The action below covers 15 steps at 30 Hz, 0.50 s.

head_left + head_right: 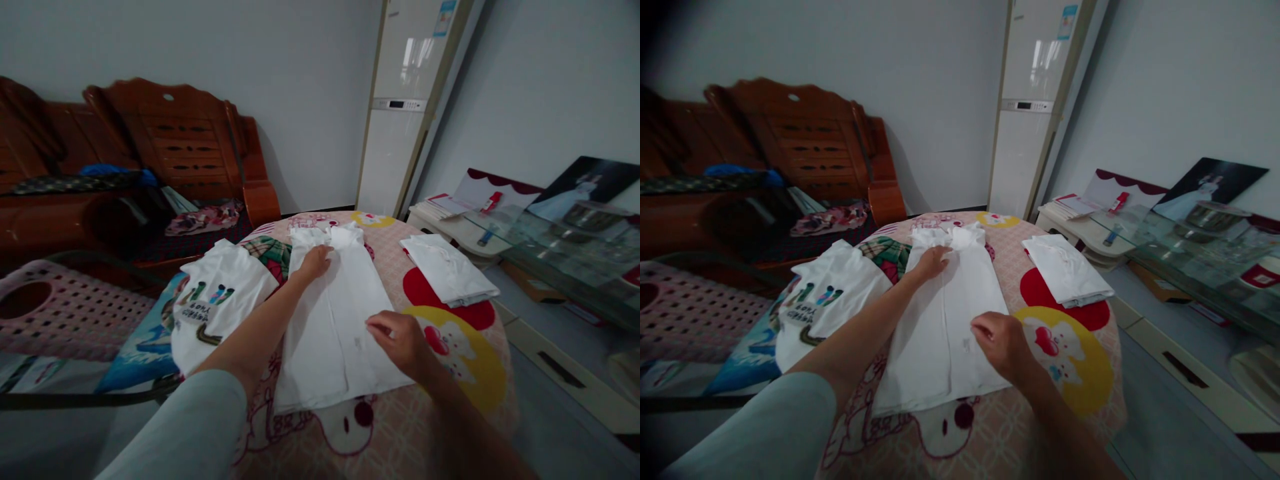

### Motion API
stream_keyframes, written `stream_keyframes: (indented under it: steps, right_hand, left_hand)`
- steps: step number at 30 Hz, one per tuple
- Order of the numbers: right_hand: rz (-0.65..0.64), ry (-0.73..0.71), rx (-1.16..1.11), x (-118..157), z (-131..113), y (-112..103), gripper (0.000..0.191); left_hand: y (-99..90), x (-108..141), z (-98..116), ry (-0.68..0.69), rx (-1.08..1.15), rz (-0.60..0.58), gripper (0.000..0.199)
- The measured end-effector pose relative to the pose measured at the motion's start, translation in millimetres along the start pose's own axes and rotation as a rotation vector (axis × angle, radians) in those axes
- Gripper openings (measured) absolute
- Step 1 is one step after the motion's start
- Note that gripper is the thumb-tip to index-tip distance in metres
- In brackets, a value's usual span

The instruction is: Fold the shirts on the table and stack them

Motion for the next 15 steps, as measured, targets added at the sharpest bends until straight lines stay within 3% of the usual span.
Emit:
stream_keyframes:
  steps: [4, 8, 15]
  right_hand:
    - [-0.024, 0.285, 0.336, 10, 57, -21, 0.017]
    - [-0.071, 0.459, 0.580, 26, 81, -22, 0.024]
    - [-0.141, 0.448, 0.310, 42, 79, -15, 0.050]
  left_hand:
    - [13.4, -11, 14, -0.034, 0.168, -0.094, 0.058]
    - [23.5, -16, 20, -0.028, 0.352, -0.048, 0.059]
    - [32.1, -18, 22, -0.109, 0.527, 0.008, 0.051]
Point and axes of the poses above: each hand's wrist, its own x-axis away from the middle knuckle, its own y-axis out of the palm, z = x × y, the point moved 7 cm from there along -x, towards the middle knuckle, and after that the axes turned 6 degrees about y, right-handed, at the moved point
